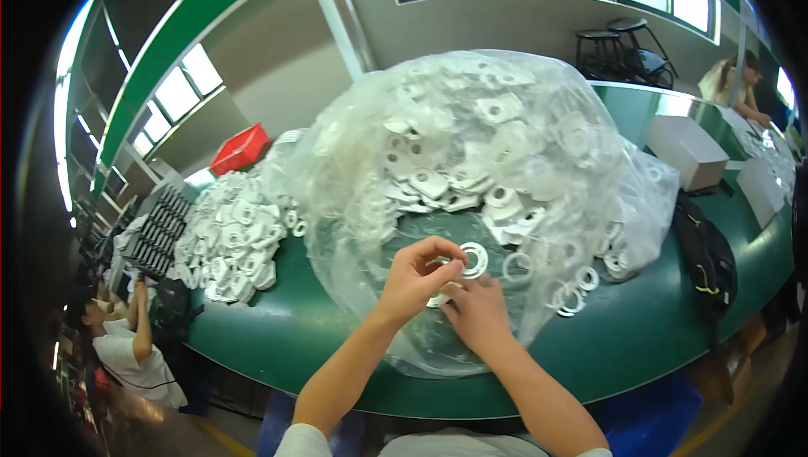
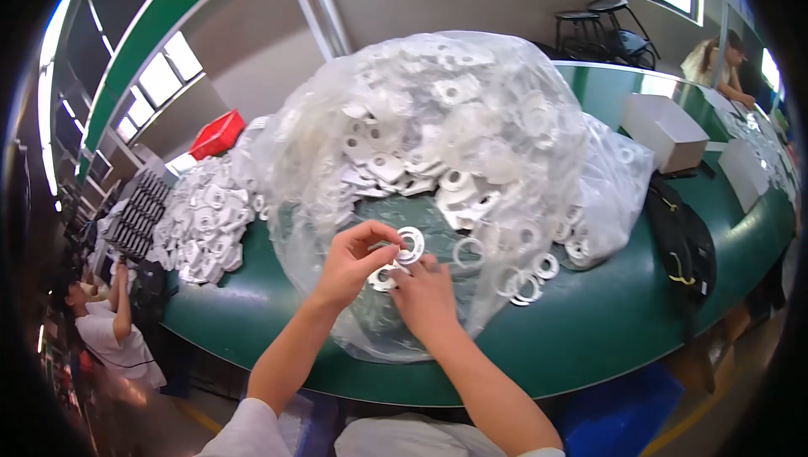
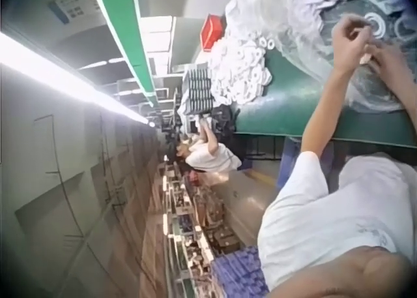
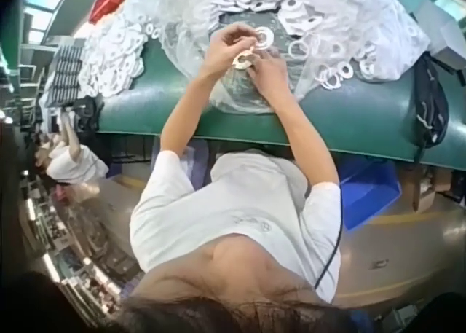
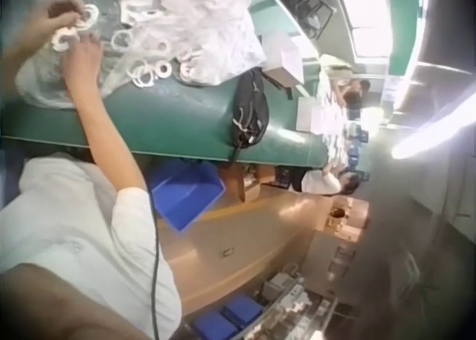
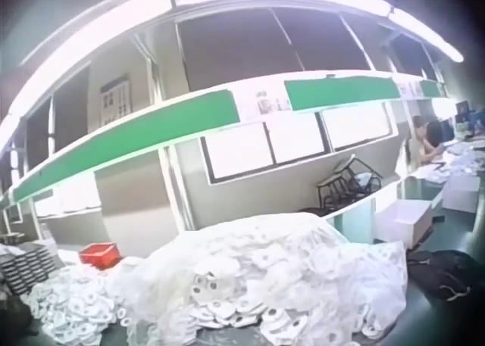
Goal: The recorder is assembling small white plastic circular components by fitting multiple parts together at a green factory workbench.
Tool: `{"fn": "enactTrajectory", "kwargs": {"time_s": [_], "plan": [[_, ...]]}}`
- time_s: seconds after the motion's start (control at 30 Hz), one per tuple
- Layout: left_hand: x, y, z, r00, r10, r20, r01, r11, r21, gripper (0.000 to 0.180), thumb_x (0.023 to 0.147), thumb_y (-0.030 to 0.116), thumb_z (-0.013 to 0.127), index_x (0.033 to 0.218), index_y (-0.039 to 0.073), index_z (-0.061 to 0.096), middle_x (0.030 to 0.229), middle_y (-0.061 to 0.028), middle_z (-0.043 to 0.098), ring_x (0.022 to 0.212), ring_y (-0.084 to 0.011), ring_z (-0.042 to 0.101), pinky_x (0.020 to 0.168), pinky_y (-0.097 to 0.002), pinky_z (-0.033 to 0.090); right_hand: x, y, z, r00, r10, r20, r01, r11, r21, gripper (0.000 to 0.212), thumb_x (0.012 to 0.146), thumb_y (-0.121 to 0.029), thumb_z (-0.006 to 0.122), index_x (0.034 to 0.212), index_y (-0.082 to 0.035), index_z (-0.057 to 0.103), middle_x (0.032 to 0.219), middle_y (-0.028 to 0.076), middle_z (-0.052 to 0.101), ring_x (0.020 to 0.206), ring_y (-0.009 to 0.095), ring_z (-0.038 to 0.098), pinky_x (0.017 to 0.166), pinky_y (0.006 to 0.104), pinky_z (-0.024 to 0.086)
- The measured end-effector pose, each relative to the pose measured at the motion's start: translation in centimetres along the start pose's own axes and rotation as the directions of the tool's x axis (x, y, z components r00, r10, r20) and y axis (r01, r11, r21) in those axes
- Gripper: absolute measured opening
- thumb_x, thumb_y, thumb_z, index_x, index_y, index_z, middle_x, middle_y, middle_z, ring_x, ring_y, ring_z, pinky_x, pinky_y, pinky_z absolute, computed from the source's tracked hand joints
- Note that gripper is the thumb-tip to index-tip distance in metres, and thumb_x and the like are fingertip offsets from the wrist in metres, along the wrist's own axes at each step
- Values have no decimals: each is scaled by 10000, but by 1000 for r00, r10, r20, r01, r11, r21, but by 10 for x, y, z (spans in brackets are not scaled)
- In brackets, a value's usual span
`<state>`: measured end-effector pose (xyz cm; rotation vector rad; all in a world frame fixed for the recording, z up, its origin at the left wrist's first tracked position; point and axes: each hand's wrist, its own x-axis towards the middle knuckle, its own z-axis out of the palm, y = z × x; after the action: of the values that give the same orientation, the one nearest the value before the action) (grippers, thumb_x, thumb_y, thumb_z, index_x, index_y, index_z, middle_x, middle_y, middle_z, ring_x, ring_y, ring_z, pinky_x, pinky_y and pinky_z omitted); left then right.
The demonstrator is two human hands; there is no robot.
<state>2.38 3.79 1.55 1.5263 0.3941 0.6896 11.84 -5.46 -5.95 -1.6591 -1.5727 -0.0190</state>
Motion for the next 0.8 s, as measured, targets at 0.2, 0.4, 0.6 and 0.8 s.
{"fn": "enactTrajectory", "kwargs": {"time_s": [0.2, 0.4, 0.6, 0.8], "plan": [[-13, -7, -32, 983, -6, -182, -11, 996, -93, 218, 811, -15, 639, 1013, 14, 563, 897, -58, 649, 762, -85, 582, 625, -211, 425, 3, 5, -6, 989, 150, -4, -150, 988, 27, 207, 712, -160, 704, 899, -85, 657, 1015, 24, 598, 890, 255, 540, 788, 384, 425], [-14, -17, -65, 973, -10, -231, 7, 1000, -14, 211, 816, 25, 656, 1015, 12, 586, 894, -54, 664, 784, -77, 598, 633, -195, 428, 7, -3, -14, 999, -10, 50, 7, 998, 70, 347, 683, -51, 719, 1018, -20, 637, 905, 102, 572, 849, 283, 535, 742, 390, 453], [-15, -23, -59, 976, -50, -213, 43, 998, -40, 190, 813, 22, 653, 996, 16, 602, 878, -40, 662, 751, -72, 575, 627, -207, 427, 2, 2, -7, 990, 138, 2, -138, 990, 16, 355, 667, -30, 716, 1006, 21, 624, 820, 124, 542, 785, 290, 532, 695, 382, 447], [-20, -30, -52, 991, -35, -132, 23, 996, -91, 141, 811, -14, 646, 950, -3, 627, 912, -39, 632, 778, -81, 573, 646, -211, 440, 8, -7, -17, 963, 214, -166, -187, 969, 161, 287, 702, -36, 697, 985, -16, 652, 763, 82, 495, 665, 216, 499, 584, 305, 413]]}}
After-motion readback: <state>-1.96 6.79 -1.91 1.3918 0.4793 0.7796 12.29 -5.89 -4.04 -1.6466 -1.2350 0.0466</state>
